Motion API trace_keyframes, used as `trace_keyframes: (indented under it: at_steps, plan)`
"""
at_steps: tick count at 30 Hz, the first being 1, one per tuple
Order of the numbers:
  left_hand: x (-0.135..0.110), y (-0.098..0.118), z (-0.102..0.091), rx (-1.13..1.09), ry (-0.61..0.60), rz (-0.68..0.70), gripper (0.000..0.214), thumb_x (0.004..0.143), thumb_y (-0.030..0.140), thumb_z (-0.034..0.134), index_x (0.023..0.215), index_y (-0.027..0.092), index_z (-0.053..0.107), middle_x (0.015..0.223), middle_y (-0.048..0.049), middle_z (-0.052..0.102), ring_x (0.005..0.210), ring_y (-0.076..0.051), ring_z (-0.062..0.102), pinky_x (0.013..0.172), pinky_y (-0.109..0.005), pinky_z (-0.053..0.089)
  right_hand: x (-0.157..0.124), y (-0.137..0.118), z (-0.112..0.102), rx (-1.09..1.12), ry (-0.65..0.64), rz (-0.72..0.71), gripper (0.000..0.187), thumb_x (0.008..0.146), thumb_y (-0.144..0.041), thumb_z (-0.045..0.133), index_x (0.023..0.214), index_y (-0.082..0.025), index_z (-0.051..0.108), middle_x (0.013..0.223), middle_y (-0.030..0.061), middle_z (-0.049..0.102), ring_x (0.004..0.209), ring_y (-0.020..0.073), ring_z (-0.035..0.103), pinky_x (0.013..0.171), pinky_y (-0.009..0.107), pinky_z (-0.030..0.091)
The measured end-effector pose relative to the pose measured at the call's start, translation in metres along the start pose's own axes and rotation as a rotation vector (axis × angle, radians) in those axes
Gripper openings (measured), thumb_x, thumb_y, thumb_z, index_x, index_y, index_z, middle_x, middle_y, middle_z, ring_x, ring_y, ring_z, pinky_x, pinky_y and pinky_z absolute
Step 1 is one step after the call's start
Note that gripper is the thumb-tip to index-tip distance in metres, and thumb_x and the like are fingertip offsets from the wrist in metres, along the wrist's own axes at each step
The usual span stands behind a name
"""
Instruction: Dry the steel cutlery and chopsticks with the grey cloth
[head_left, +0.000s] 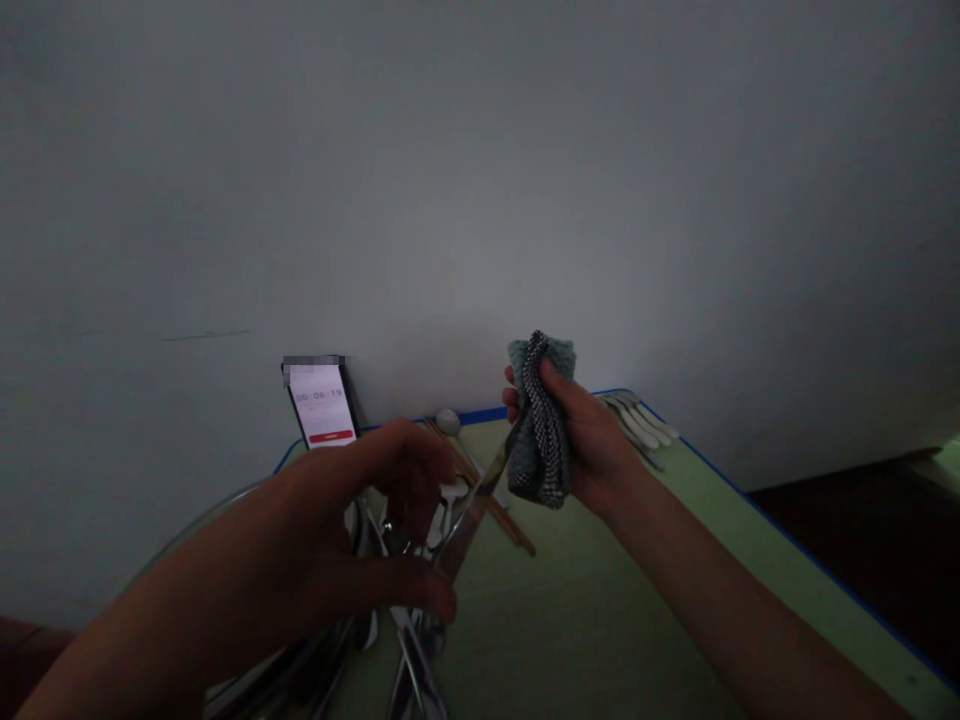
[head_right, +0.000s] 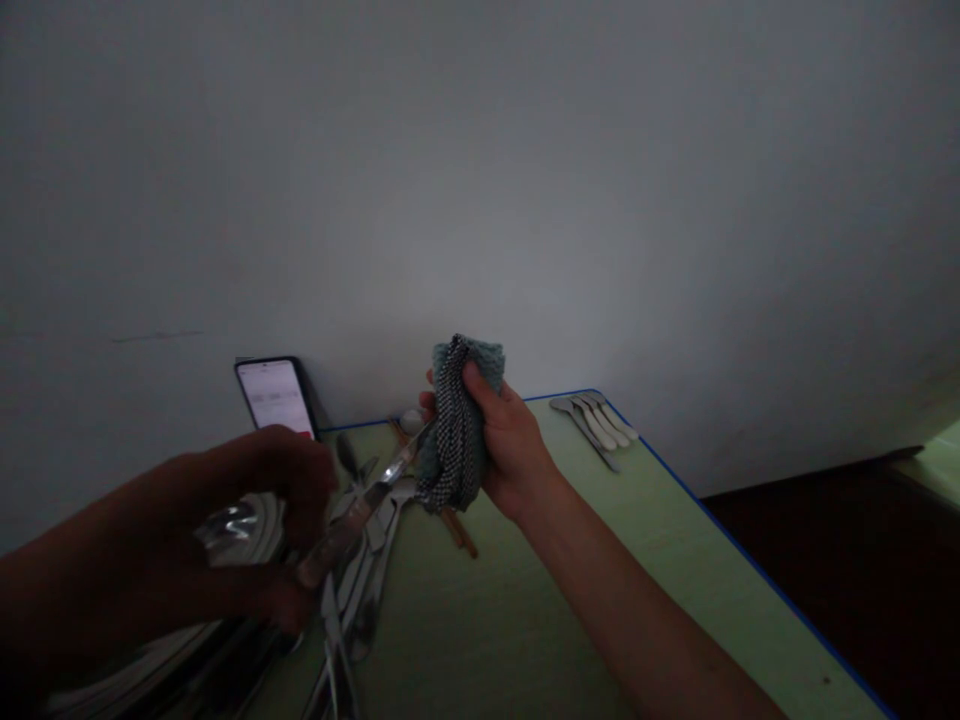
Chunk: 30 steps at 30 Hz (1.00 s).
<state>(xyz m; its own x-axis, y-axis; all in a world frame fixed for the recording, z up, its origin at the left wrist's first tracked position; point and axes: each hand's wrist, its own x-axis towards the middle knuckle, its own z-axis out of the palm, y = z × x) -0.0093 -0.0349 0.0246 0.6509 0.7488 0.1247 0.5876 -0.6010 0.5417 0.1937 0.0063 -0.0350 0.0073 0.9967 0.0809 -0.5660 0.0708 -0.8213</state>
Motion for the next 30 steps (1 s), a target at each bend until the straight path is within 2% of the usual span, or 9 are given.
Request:
trace_keyframes:
  at_steps: [3,8,15,20,25,30]
  plan:
    - [0.001,-0.001,0.001,0.036,0.025,0.035,0.034,0.064,0.038,0.074,0.085,0.022,0.053,0.068,0.0076,0.057,0.059,-0.009,0.054,0.053,-0.015,0.042,-0.001,0.002,0.002,0.126,0.03,0.076,0.021,0.084,-0.034,0.053,0.088,-0.016,0.062,0.077,0.0011,0.066,0.063,0.0084,0.063,0.058,0.019,0.053]
    - [0.002,-0.004,0.001,0.092,0.007,0.031,0.034,0.066,0.041,0.072,0.073,0.019,0.047,0.065,0.0075,0.051,0.057,-0.009,0.049,0.05,-0.016,0.038,-0.003,0.002,0.005,0.217,0.023,0.11,0.02,0.084,-0.029,0.054,0.084,-0.013,0.064,0.072,0.0011,0.067,0.061,0.0078,0.063,0.056,0.017,0.053]
    - [0.005,-0.005,0.006,0.098,-0.019,-0.04,0.032,0.066,0.033,0.073,0.081,0.021,0.049,0.068,0.0085,0.053,0.058,-0.008,0.05,0.051,-0.016,0.037,-0.006,0.0,0.007,0.211,0.007,0.143,0.021,0.083,-0.031,0.055,0.082,-0.013,0.064,0.07,0.0014,0.067,0.058,0.0081,0.062,0.054,0.018,0.052]
    - [0.008,-0.007,0.008,0.118,-0.03,-0.073,0.036,0.063,0.037,0.075,0.079,0.021,0.048,0.066,0.0081,0.053,0.056,-0.009,0.05,0.052,-0.017,0.039,-0.008,-0.001,0.009,0.204,-0.009,0.153,0.021,0.082,-0.033,0.056,0.082,-0.013,0.064,0.07,0.0017,0.067,0.059,0.0091,0.062,0.055,0.02,0.052]
    - [0.011,-0.008,0.008,0.164,-0.025,-0.045,0.035,0.064,0.037,0.074,0.076,0.02,0.046,0.063,0.0085,0.049,0.053,-0.008,0.047,0.049,-0.017,0.037,-0.009,0.0,0.009,0.199,-0.026,0.129,0.018,0.08,-0.032,0.059,0.082,-0.015,0.064,0.073,0.0015,0.067,0.063,0.0098,0.062,0.06,0.021,0.054]
    - [0.011,-0.008,0.009,0.186,0.021,-0.004,0.033,0.065,0.036,0.074,0.072,0.02,0.045,0.058,0.0093,0.045,0.05,-0.007,0.042,0.045,-0.015,0.034,-0.01,0.002,0.011,0.216,-0.091,0.109,0.017,0.079,-0.032,0.061,0.083,-0.016,0.063,0.075,0.0006,0.067,0.062,0.0088,0.063,0.056,0.018,0.053]
